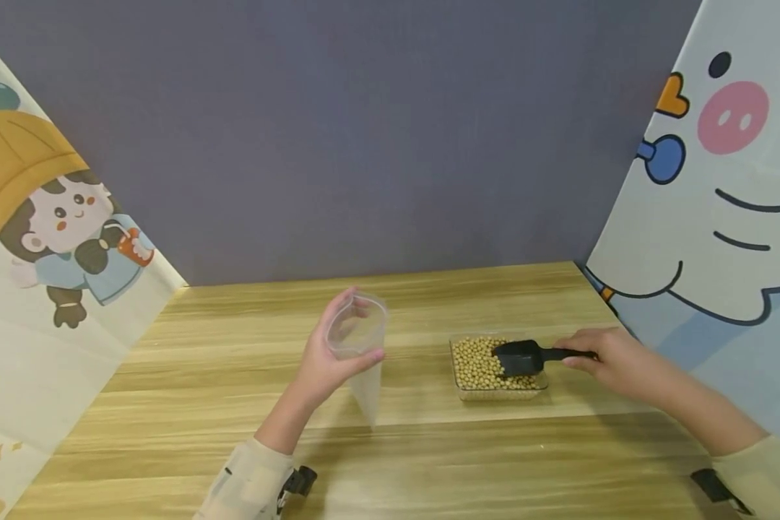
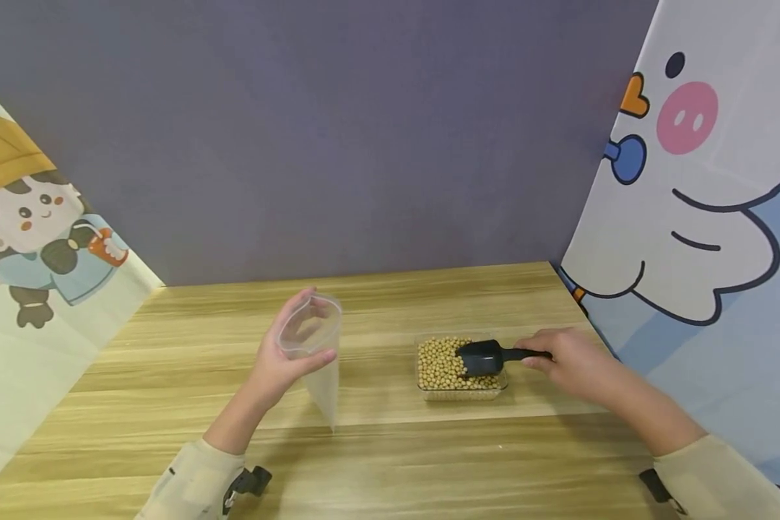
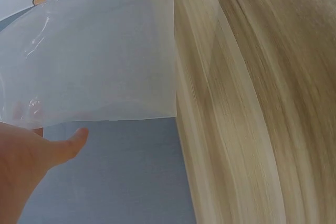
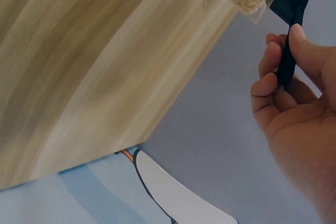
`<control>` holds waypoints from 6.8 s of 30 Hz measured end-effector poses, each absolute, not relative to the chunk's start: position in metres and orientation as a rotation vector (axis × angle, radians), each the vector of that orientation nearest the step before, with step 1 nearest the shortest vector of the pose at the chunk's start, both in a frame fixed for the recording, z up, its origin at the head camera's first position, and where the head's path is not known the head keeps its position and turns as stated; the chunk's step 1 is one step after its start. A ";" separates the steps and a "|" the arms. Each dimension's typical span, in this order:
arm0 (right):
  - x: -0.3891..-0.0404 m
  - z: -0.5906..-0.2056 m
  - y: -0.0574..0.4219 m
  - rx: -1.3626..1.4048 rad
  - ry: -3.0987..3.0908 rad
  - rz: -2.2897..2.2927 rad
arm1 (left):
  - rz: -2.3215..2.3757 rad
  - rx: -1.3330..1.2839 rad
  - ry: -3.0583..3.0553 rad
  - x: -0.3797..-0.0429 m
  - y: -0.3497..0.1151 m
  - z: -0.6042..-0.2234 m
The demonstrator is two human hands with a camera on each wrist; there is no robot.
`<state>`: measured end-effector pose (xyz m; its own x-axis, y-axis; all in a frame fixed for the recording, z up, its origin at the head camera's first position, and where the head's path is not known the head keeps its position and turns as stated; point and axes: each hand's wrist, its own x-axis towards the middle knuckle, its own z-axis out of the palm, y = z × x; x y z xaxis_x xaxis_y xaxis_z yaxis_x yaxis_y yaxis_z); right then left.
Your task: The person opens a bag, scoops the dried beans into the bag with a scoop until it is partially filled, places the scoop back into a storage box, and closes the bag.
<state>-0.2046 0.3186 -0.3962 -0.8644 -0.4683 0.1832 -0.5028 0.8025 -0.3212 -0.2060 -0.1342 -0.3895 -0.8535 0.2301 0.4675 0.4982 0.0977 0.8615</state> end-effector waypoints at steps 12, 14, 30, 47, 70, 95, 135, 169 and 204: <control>-0.208 -0.395 0.300 0.810 -2.968 0.585 | -1.823 -0.729 -2.216 -0.206 -0.130 -0.390; -0.210 -0.396 0.298 0.806 -2.983 0.605 | -1.819 -0.753 -2.206 -0.207 -0.129 -0.389; -0.214 -0.407 0.302 0.784 -2.974 0.700 | -1.865 -0.771 -2.211 -0.209 -0.121 -0.389; -0.214 -0.416 0.328 0.598 -2.910 0.885 | -1.865 -0.786 -2.305 -0.212 -0.115 -0.389; -0.220 -0.281 0.257 0.835 -2.854 0.627 | -1.549 -0.806 -2.645 -0.217 -0.081 -0.380; -0.229 -0.279 0.246 1.054 -2.822 0.460 | -1.243 -0.881 -2.829 -0.221 -0.069 -0.384; -0.243 -0.356 0.324 0.889 -2.932 0.327 | -1.528 -0.773 -2.641 -0.221 -0.079 -0.387; -0.243 -0.400 0.319 0.873 -2.984 0.738 | -1.573 -0.800 -2.606 -0.223 -0.073 -0.387; -0.238 -0.326 0.303 0.699 -2.906 0.818 | -1.363 -0.846 -2.734 -0.226 -0.060 -0.388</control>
<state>-0.2378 0.3033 -0.3264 -0.8973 -0.4120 0.1587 -0.4343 0.7590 -0.4851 -0.2259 -0.0597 -0.3877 -0.8572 0.4726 0.2046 0.4479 0.4880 0.7492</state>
